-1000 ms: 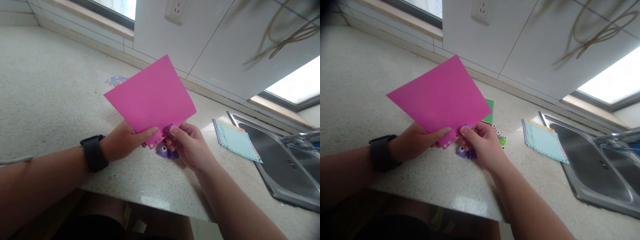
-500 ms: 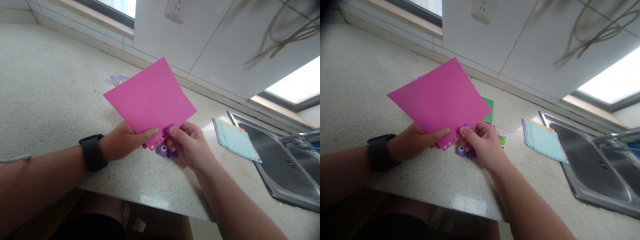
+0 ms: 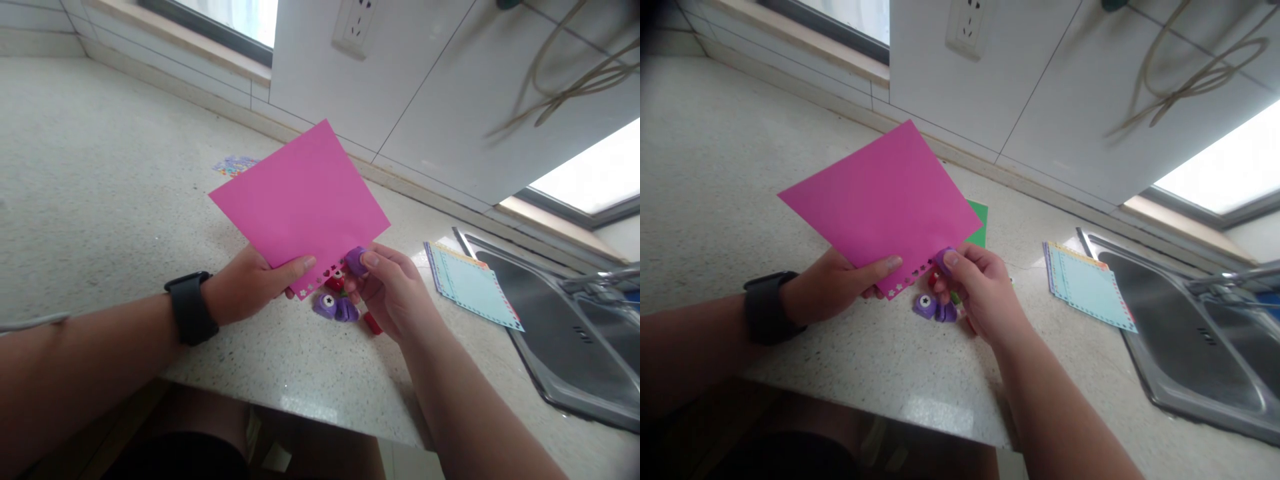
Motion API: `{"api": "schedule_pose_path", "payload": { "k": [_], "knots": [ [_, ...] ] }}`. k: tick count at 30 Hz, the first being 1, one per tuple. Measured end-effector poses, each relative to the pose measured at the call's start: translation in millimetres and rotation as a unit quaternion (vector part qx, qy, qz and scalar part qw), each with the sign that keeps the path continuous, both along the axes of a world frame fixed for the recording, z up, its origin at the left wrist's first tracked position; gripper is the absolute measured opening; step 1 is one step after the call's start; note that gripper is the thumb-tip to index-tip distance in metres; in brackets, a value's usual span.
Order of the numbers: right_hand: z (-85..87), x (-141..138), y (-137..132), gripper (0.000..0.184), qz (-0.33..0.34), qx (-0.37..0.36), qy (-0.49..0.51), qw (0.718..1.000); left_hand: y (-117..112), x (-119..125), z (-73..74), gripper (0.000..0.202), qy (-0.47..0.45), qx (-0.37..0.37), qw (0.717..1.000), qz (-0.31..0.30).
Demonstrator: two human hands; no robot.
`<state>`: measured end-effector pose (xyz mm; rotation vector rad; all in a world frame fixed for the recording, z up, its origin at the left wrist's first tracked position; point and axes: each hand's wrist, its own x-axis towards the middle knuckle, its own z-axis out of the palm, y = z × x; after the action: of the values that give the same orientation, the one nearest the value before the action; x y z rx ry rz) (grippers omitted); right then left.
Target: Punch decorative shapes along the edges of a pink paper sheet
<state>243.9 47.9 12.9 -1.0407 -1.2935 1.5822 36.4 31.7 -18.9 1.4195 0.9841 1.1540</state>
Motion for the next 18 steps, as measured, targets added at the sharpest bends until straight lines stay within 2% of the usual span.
{"api": "schedule_pose_path", "payload": {
  "k": [5,8,10,12,14,18],
  "knots": [
    [7.4,15,7,0.021,-0.062,0.051,-0.013,0.997,1,-3,-5.0,0.034,0.007,-0.034,0.999,0.013],
    [7.3,28,13,0.020,-0.096,0.093,-0.057,0.989,2,-3,-5.9,0.023,-0.026,-0.029,0.999,0.031],
    [7.1,37,15,0.020,-0.094,0.125,-0.102,0.982,3,-2,-5.8,0.017,-0.065,-0.034,0.997,0.038],
    [8.4,43,16,0.022,-0.065,0.150,-0.173,0.971,5,-1,-6.3,0.024,-0.111,-0.053,0.992,0.027],
    [11.3,47,16,0.025,-0.022,0.184,-0.274,0.944,7,-1,-7.5,0.030,-0.155,-0.073,0.985,0.012],
    [16.4,52,18,0.032,0.028,0.271,-0.449,0.851,10,-1,-8.3,0.036,-0.232,-0.113,0.965,-0.037]
  ]
}}
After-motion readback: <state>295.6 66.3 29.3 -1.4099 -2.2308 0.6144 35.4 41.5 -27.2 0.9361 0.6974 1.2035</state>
